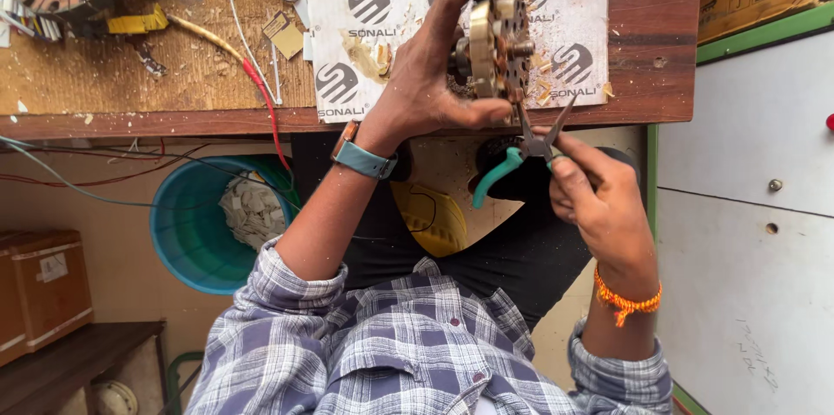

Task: The person removes copper windings from a motor stator using pliers and then uses a screwdriver to scrape or clean the slots. The removed copper wire is placed on the table.

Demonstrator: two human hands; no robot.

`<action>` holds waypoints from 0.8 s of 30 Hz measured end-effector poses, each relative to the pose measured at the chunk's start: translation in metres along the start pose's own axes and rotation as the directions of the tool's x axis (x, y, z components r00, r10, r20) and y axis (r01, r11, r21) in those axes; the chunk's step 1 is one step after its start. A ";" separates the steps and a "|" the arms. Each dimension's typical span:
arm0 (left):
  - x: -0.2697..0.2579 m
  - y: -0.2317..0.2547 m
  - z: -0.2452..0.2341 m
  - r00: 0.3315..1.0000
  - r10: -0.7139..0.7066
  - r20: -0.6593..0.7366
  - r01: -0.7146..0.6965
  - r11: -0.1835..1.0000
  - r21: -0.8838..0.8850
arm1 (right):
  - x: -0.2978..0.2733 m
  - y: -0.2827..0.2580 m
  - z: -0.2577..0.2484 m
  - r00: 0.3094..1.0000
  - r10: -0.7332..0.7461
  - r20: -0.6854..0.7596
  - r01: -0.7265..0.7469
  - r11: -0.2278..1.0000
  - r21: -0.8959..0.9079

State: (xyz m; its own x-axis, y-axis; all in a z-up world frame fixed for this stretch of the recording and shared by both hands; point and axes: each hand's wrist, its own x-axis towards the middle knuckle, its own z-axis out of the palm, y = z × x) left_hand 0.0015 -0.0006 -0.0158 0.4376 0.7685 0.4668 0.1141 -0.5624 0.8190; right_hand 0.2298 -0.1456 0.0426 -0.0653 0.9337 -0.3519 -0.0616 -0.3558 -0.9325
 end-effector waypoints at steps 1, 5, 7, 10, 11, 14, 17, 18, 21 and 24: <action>0.002 0.000 0.000 1.000 -0.005 0.000 0.005 1.000 0.001 | 0.004 0.000 -0.001 1.000 -0.018 0.021 0.018 1.000 0.010; 0.002 0.005 -0.003 1.000 -0.026 0.015 0.026 0.999 0.034 | 0.006 0.029 0.020 0.982 -0.137 -0.131 0.140 0.990 0.015; -0.002 0.008 -0.005 0.999 -0.028 0.024 0.027 0.998 0.048 | 0.007 0.045 0.025 0.960 -0.118 -0.255 0.138 0.989 0.060; 0.000 0.012 -0.008 0.999 -0.015 0.033 0.014 0.999 0.029 | 0.013 0.052 0.017 0.996 -0.052 0.066 0.023 0.924 0.382; 0.001 0.013 -0.008 0.999 -0.024 0.038 0.023 1.000 0.016 | 0.017 0.051 0.011 0.975 -0.102 0.197 0.017 0.920 0.391; 0.004 0.014 -0.007 0.999 -0.026 0.039 0.026 1.000 0.012 | 0.026 0.048 -0.002 0.883 -0.164 0.439 0.003 0.939 0.345; 0.003 0.013 -0.008 0.999 -0.040 0.036 0.039 0.999 0.015 | 0.031 0.050 -0.002 0.909 -0.071 0.410 -0.006 0.983 0.183; 0.003 0.012 -0.009 0.998 -0.047 0.036 0.046 0.999 0.014 | 0.030 0.054 0.001 0.919 -0.045 0.391 -0.014 0.989 0.147; 0.001 0.005 -0.008 0.998 -0.013 0.054 0.011 0.999 0.038 | 0.032 0.069 0.012 0.962 -0.091 0.258 0.102 0.994 -0.029; 0.001 -0.002 -0.002 0.999 0.033 0.024 -0.035 0.995 0.096 | 0.041 0.084 0.023 0.954 -0.291 0.070 0.298 0.903 -0.310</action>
State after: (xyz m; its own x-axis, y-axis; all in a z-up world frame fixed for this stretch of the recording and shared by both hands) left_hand 0.0004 0.0020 -0.0162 0.4625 0.7422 0.4851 0.1838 -0.6155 0.7664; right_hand 0.1989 -0.1381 -0.0478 -0.1137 0.9918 -0.0591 0.2336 -0.0312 -0.9718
